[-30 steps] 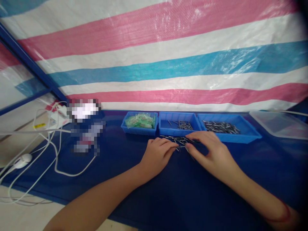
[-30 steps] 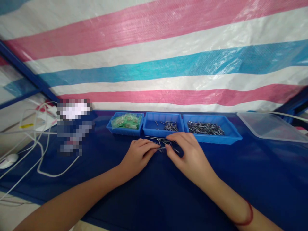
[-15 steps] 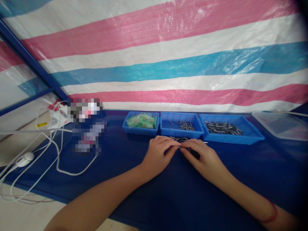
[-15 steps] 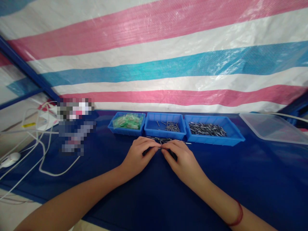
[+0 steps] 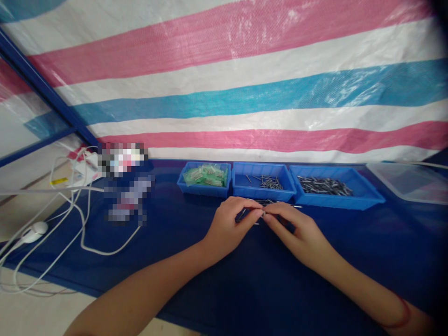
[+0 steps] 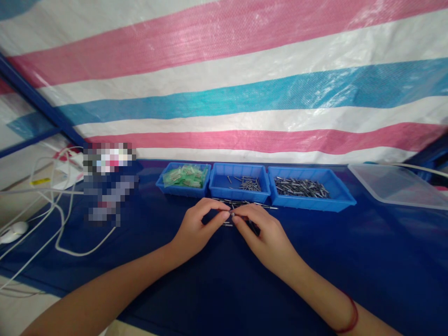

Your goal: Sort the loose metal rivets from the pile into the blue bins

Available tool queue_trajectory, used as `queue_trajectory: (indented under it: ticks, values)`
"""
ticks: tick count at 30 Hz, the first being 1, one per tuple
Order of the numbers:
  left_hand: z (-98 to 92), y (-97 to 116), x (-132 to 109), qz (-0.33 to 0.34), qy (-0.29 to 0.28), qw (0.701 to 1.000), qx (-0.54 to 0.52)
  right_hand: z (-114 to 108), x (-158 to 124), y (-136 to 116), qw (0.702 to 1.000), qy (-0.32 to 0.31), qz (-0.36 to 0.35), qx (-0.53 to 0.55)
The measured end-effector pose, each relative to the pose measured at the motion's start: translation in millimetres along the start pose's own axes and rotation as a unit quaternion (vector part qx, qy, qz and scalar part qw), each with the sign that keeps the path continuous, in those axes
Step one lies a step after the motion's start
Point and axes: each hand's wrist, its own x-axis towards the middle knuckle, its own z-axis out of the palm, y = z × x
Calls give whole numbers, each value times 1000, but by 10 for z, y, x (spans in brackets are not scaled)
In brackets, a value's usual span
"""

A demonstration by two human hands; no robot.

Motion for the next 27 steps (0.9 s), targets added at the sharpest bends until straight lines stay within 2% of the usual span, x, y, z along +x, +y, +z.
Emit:
queue_trajectory:
  ticks: [6, 11, 15, 19, 22, 25, 27]
  values:
    - [2, -22, -7, -17, -5, 1000, -11, 3, -2, -26, 1000, 8, 3, 12]
    - [10, -57, 3, -2, -7, 1000, -4, -38, -7, -30, 998, 62, 32, 8]
    - [24, -67, 12, 30, -19, 999, 9, -77, -17, -58, 995, 101, 14, 9]
    - [17, -46, 12, 88, -55, 994, 33, -125, -3, -94, 995, 91, -17, -33]
    - [-8, -34, 6, 96, -82, 988, 90, -238, 47, -53, 992, 103, -34, -67]
    - [-37, -56, -5, 84, -114, 975, 173, -466, 115, 54, 976, 180, -26, -124]
    - [-52, -93, -15, 87, -137, 963, 217, -665, 149, 160, 954, 237, 13, -184]
